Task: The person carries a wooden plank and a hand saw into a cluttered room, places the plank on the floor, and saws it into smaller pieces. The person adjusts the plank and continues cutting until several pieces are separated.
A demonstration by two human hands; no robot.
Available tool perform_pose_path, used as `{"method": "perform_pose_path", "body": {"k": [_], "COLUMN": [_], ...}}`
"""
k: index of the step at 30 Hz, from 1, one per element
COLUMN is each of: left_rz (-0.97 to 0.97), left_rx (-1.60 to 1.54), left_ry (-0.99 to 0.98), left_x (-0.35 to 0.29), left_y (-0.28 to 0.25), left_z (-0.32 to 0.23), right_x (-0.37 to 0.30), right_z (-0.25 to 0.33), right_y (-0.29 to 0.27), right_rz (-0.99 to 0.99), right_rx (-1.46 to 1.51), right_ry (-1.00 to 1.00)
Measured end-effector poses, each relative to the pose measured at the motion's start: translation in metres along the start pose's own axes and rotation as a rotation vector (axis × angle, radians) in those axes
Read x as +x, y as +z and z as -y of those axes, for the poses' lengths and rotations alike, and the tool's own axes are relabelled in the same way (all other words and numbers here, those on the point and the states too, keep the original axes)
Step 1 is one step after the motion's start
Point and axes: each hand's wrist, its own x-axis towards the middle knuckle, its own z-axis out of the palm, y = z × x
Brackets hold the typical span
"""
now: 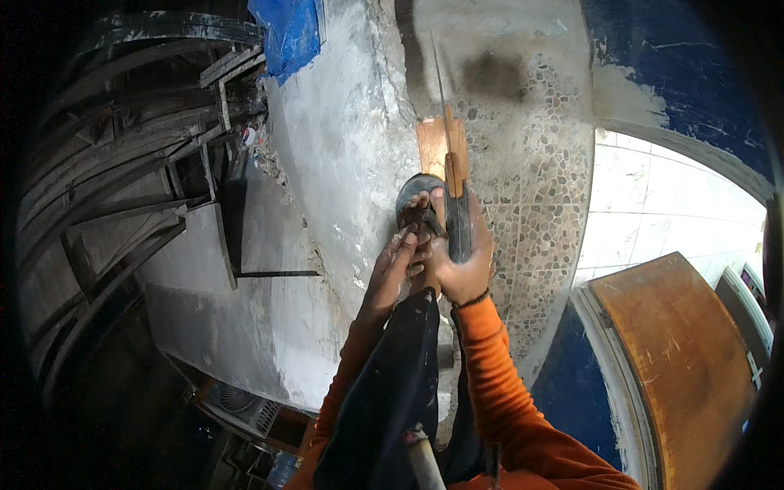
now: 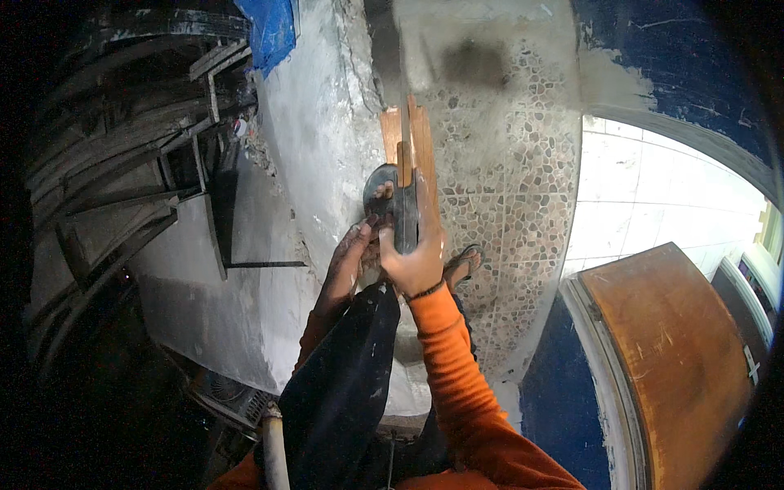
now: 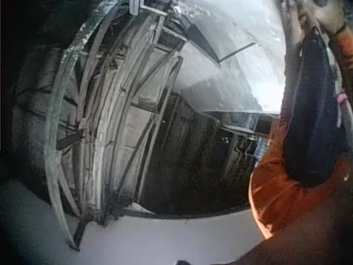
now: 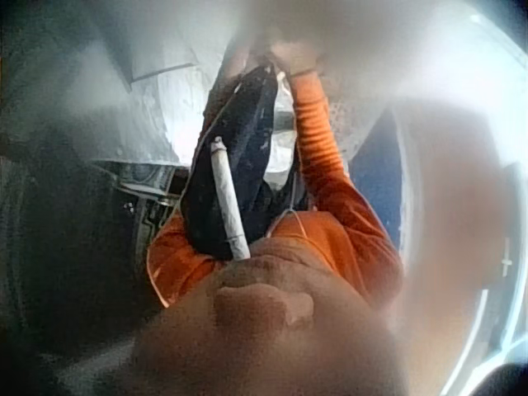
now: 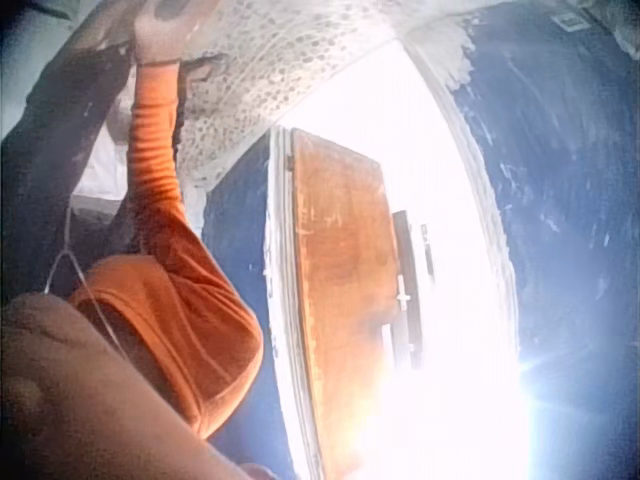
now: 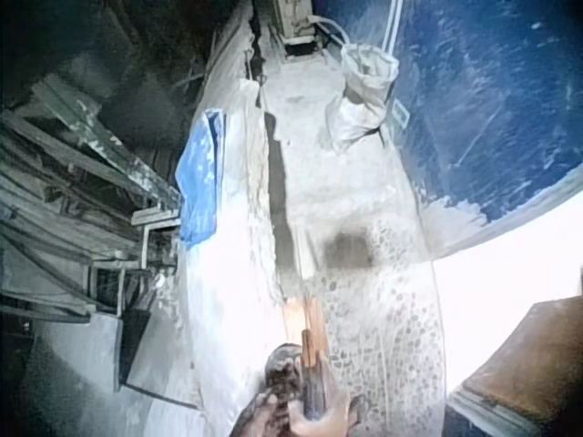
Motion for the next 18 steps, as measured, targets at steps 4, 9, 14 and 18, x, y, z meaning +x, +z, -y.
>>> {"method": "perform_pose_path", "body": {"k": [4,9,14,18], "left_rz": [-0.126,-0.093,0.001,-0.056], "left_rx": [-0.009,0.061,0.005,0.0], "left_ry": [0.065,0.19,0.361,0.39], "left_x": [0.0,0.008,0.015,0.025], "left_y": [-0.014,-0.004,0.015,0.004], "left_z": [0.01,0.016,-0.017,-0.016], "right_x": [-0.09,-0.102,-0.011,-0.127], "right_z": [0.031,0.031,-0.004,0.021], "right_y": [-0.032,-0.03,0.002,-0.031], "right_rz": [0.102,0.117,-0.015,0.098], "right_rx": [-0.03,-0.015,0.027,0.015], "right_ry": [0.17,0.158,0.067,0.141]}}
